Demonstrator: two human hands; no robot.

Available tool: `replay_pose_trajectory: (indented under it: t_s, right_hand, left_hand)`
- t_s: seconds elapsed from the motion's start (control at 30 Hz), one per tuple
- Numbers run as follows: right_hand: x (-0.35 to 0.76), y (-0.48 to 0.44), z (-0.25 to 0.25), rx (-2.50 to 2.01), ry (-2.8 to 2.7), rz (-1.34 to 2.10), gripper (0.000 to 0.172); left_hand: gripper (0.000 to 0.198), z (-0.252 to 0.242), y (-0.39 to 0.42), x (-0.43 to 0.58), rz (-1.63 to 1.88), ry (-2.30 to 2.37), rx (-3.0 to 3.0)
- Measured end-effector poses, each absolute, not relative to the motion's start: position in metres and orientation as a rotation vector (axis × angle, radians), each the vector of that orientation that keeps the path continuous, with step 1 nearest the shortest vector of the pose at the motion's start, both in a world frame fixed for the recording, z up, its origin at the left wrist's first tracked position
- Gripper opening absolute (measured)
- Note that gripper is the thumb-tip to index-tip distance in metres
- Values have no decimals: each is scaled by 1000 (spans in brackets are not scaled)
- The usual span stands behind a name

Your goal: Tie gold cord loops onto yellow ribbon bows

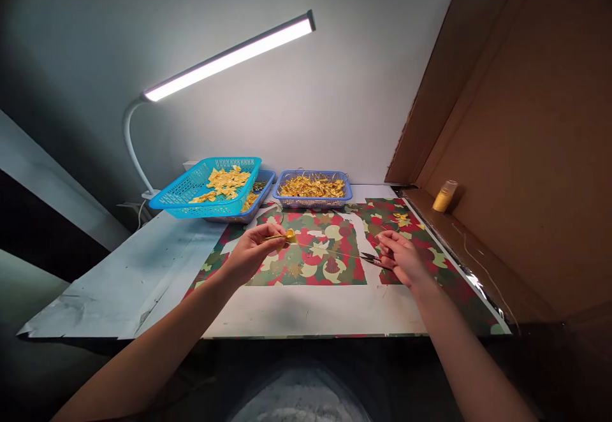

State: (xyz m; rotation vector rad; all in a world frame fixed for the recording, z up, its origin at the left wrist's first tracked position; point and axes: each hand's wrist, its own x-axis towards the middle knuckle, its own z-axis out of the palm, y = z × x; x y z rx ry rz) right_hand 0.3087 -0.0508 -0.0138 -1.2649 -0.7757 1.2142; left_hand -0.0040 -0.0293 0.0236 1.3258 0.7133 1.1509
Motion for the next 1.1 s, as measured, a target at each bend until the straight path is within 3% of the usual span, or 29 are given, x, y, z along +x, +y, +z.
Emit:
replay_pose_trajectory:
  t_s: [0.33, 0.73, 1.1]
  right_hand:
    - [289, 22, -16, -1231, -835, 1078, 39]
    - [280, 65, -2, -1194, -824, 929, 31]
    - [237, 55, -46, -1335, -973, 1040, 27]
  left_hand:
    - [29, 28, -51, 12, 791, 541, 1361]
    - [29, 16, -53, 10, 747, 562, 1362]
    - [26, 7, -58, 19, 841, 450, 1318]
